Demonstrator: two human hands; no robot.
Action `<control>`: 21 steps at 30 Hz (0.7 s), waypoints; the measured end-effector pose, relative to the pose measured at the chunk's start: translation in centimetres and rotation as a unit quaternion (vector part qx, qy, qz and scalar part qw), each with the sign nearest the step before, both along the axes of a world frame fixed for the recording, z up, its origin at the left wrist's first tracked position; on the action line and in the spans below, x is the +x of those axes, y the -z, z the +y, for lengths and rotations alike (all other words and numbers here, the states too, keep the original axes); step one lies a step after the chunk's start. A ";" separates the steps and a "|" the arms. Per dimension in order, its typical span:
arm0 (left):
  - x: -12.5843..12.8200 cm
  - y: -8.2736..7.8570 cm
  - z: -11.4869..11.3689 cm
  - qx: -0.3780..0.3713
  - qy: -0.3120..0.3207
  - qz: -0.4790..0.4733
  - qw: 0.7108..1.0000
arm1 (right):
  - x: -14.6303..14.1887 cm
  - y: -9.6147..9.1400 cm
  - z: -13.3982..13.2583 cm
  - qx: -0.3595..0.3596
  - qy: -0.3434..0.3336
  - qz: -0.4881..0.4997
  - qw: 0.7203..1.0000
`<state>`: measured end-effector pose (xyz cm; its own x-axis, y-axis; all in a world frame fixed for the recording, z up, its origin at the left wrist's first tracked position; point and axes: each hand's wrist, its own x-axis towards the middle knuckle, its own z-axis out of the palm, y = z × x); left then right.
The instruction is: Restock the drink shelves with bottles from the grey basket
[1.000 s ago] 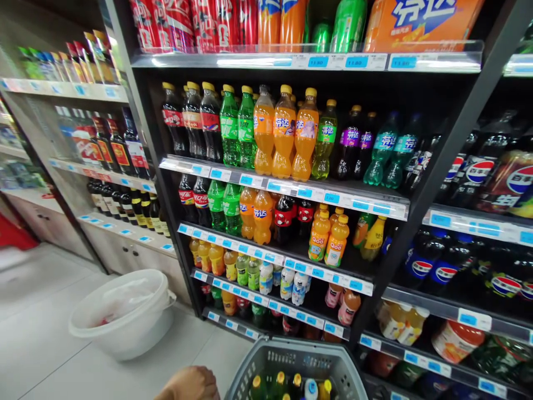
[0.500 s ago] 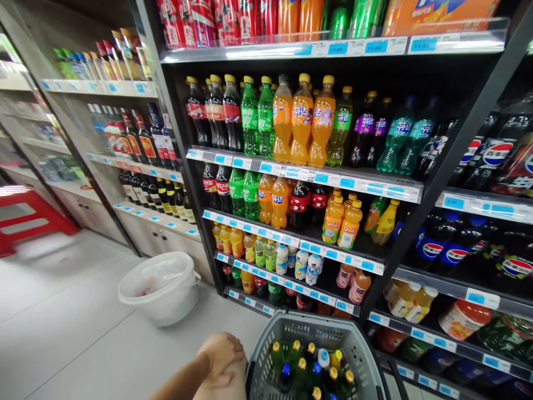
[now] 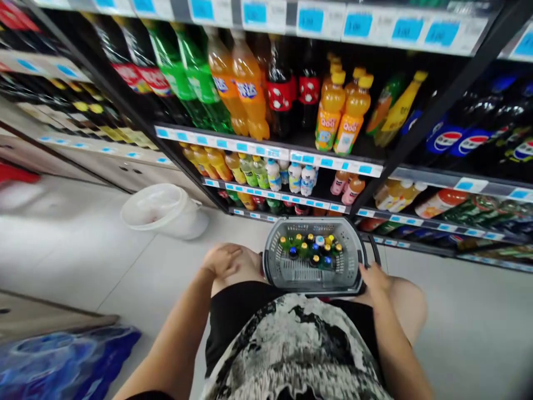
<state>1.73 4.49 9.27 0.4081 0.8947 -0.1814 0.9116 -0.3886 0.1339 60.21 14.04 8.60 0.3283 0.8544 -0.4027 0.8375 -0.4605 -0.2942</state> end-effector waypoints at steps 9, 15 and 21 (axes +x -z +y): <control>-1.1 1.5 1.2 -0.018 0.009 -0.015 1.000 | -8.8 10.1 -1.6 -0.189 -0.085 0.231 0.951; -0.4 2.4 2.2 -0.028 0.006 -0.039 0.999 | -6.6 13.1 1.9 -0.132 -0.012 0.228 0.965; 0.2 2.7 3.3 -0.042 0.016 -0.037 0.998 | -6.4 16.1 2.9 -0.147 0.109 0.240 0.953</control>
<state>1.89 7.82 6.59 0.4512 0.8639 -0.2237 0.8854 -0.4021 0.2331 53.85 16.90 -7.52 0.2024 0.6146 -0.7624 0.5137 -0.7295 -0.4517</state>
